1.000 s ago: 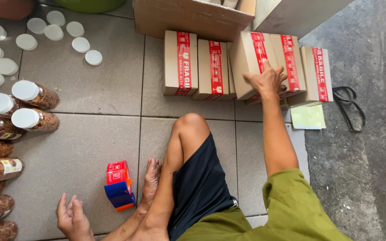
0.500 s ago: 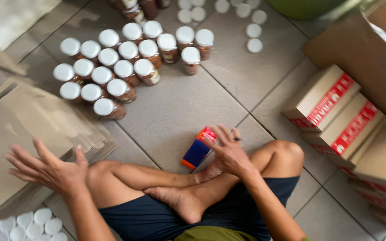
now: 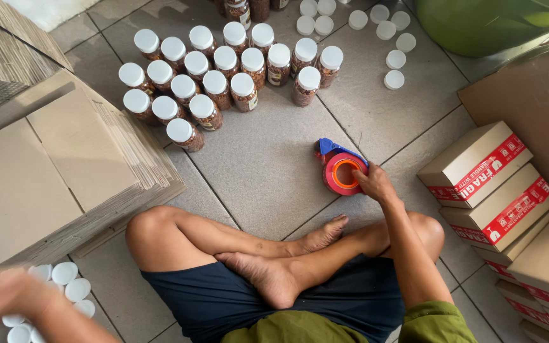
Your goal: The person folds cardboard boxes and packs several jars containing food items into them, then seals the boxes using a tape dispenser.
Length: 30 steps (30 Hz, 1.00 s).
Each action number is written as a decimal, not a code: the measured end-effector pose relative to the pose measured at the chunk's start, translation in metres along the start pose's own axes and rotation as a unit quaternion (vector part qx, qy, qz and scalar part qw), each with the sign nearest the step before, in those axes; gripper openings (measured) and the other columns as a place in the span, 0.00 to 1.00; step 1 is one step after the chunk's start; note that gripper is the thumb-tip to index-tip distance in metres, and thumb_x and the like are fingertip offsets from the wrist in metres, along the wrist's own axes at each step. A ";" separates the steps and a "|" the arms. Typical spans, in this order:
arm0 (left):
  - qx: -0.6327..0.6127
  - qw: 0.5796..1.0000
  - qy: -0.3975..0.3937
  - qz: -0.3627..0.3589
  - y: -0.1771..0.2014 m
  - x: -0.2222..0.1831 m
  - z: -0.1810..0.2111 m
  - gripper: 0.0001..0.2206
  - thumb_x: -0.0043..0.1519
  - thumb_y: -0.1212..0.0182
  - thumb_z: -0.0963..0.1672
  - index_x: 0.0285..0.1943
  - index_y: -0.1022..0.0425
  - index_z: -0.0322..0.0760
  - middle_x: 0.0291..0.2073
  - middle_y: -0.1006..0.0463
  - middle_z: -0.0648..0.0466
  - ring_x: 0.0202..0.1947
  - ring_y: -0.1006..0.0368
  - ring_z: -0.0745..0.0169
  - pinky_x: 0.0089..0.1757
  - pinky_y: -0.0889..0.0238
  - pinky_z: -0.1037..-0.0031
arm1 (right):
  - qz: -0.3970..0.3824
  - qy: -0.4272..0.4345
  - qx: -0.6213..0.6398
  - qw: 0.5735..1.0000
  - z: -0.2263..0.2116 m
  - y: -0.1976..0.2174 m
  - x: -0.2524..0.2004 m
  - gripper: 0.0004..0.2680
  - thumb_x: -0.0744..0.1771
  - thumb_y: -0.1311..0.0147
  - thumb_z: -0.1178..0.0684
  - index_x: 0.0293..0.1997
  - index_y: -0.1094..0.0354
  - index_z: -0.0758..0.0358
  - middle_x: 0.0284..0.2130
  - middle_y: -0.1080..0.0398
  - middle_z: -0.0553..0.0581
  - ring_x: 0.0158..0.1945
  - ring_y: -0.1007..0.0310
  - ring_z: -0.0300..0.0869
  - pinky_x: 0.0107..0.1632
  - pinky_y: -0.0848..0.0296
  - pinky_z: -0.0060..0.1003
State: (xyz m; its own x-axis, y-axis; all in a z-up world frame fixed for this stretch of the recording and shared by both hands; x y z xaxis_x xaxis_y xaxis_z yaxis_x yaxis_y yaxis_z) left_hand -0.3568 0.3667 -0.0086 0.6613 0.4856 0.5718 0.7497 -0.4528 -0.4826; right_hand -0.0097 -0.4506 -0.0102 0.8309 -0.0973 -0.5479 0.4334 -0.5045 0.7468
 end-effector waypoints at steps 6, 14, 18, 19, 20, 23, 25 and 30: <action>0.469 0.858 -0.009 0.211 0.103 -0.071 -0.001 0.09 0.71 0.52 0.43 0.48 0.25 0.41 0.42 0.23 0.51 0.45 0.27 0.60 0.50 0.34 0.61 | 0.132 0.232 0.100 0.959 -0.115 0.087 -0.121 0.35 0.65 0.39 0.35 0.76 0.52 0.67 0.63 0.47 0.74 0.64 0.40 0.73 0.61 0.35 0.70; 0.922 0.272 0.027 0.276 0.340 -0.024 -0.332 0.22 0.68 0.45 0.49 0.66 0.48 0.44 0.59 0.45 0.48 0.59 0.47 0.49 0.58 0.45 0.57 | -0.095 0.507 0.047 0.856 -0.195 0.055 -0.178 0.06 0.64 0.40 0.54 0.37 0.33 0.63 0.24 0.27 0.64 0.29 0.22 0.60 0.30 0.26 0.51; 0.962 0.010 0.084 -0.259 0.338 -0.023 -0.385 0.18 0.68 0.48 0.45 0.68 0.29 0.43 0.69 0.40 0.39 0.73 0.50 0.30 0.66 0.51 0.43 | -0.048 0.439 -0.116 0.890 -0.186 0.002 -0.148 0.08 0.66 0.49 0.46 0.42 0.38 0.56 0.29 0.28 0.62 0.33 0.24 0.66 0.33 0.29 0.62; 0.960 0.018 0.082 -0.266 0.340 -0.022 -0.381 0.18 0.68 0.48 0.45 0.68 0.29 0.43 0.69 0.40 0.39 0.73 0.50 0.30 0.66 0.51 0.43 | -0.037 0.436 -0.117 0.892 -0.196 0.002 -0.147 0.08 0.66 0.49 0.46 0.42 0.38 0.56 0.29 0.28 0.62 0.33 0.24 0.66 0.33 0.29 0.62; 0.953 0.027 0.106 -0.284 0.344 -0.022 -0.379 0.20 0.67 0.51 0.43 0.70 0.30 0.47 0.70 0.37 0.44 0.73 0.47 0.33 0.66 0.49 0.44 | -0.112 0.406 -0.041 0.906 -0.205 0.002 -0.146 0.12 0.68 0.53 0.41 0.52 0.37 0.52 0.36 0.28 0.65 0.42 0.26 0.68 0.40 0.29 0.64; 0.940 0.045 0.129 -0.311 0.335 -0.026 -0.375 0.22 0.66 0.53 0.41 0.69 0.28 0.50 0.68 0.31 0.48 0.71 0.41 0.35 0.64 0.43 0.48 | -0.224 0.360 0.111 0.899 -0.204 -0.004 -0.142 0.20 0.71 0.60 0.36 0.65 0.36 0.55 0.47 0.30 0.74 0.54 0.30 0.71 0.54 0.33 0.66; 0.932 0.063 0.125 -0.333 0.330 -0.018 -0.380 0.21 0.66 0.52 0.40 0.67 0.26 0.49 0.66 0.28 0.46 0.70 0.39 0.35 0.62 0.41 0.51 | -0.243 0.347 0.192 0.885 -0.200 -0.003 -0.134 0.22 0.72 0.64 0.36 0.68 0.37 0.60 0.50 0.31 0.79 0.58 0.33 0.72 0.60 0.36 0.65; 0.905 0.089 0.296 -0.293 0.295 0.006 -0.411 0.30 0.63 0.51 0.59 0.60 0.31 0.31 0.67 0.34 0.39 0.72 0.48 0.21 0.67 0.48 0.40 | -0.006 0.462 -0.014 0.887 -0.214 0.020 -0.149 0.16 0.70 0.57 0.56 0.67 0.43 0.62 0.41 0.28 0.71 0.36 0.27 0.69 0.34 0.32 0.58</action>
State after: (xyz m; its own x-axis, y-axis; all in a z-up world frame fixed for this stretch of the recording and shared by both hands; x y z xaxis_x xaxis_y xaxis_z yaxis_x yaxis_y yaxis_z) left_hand -0.1415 -0.0715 0.1254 0.7805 -0.3373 0.5263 -0.2180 0.6421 0.7349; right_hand -0.0505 -0.2629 0.1671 0.7521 0.6587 -0.0228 0.4419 -0.4783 0.7589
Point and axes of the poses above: each hand's wrist, its own x-axis towards the middle knuckle, its own y-axis out of the back of the hand, z = x × y, the point moved 2 cm from there along x, towards the middle knuckle
